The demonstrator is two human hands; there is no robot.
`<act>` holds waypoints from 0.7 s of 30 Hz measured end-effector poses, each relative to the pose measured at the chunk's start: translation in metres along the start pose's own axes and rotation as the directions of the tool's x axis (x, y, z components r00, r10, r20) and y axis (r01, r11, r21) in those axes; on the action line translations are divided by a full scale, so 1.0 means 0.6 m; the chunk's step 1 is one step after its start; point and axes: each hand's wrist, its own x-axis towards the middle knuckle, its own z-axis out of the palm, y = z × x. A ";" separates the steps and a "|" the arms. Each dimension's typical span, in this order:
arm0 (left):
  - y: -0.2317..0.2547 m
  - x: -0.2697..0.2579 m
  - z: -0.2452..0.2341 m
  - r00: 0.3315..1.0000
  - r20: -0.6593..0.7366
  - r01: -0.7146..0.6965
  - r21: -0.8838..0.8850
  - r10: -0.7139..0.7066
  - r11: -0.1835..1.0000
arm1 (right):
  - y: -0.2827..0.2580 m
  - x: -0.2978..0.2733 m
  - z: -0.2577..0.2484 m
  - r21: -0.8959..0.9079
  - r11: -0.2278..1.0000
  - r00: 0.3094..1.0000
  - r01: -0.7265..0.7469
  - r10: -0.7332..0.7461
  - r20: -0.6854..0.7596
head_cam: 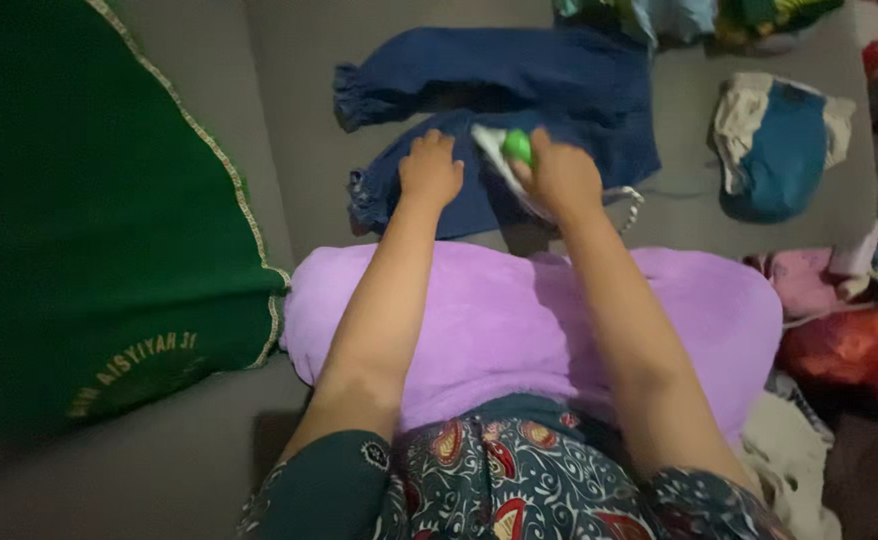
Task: The person irons a pair of blue pants on a purple towel, then switches to ironing a light blue patterned garment. They use a green and white iron, smoothing the fabric with their hands between passes.
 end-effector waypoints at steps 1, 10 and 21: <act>-0.014 0.011 -0.005 1.000 -0.002 0.023 -0.045 -0.023 0.999 | -0.005 -0.013 -0.005 -0.011 0.999 0.998 0.044 -0.043 0.043; -0.115 0.040 -0.114 0.914 0.118 0.376 0.121 -0.389 0.919 | -0.056 0.028 -0.002 0.028 0.990 0.988 -0.136 0.134 0.071; -0.173 0.062 -0.075 0.781 0.267 0.567 0.075 -0.564 0.821 | -0.122 0.057 0.016 0.036 0.976 0.975 0.214 -0.215 0.054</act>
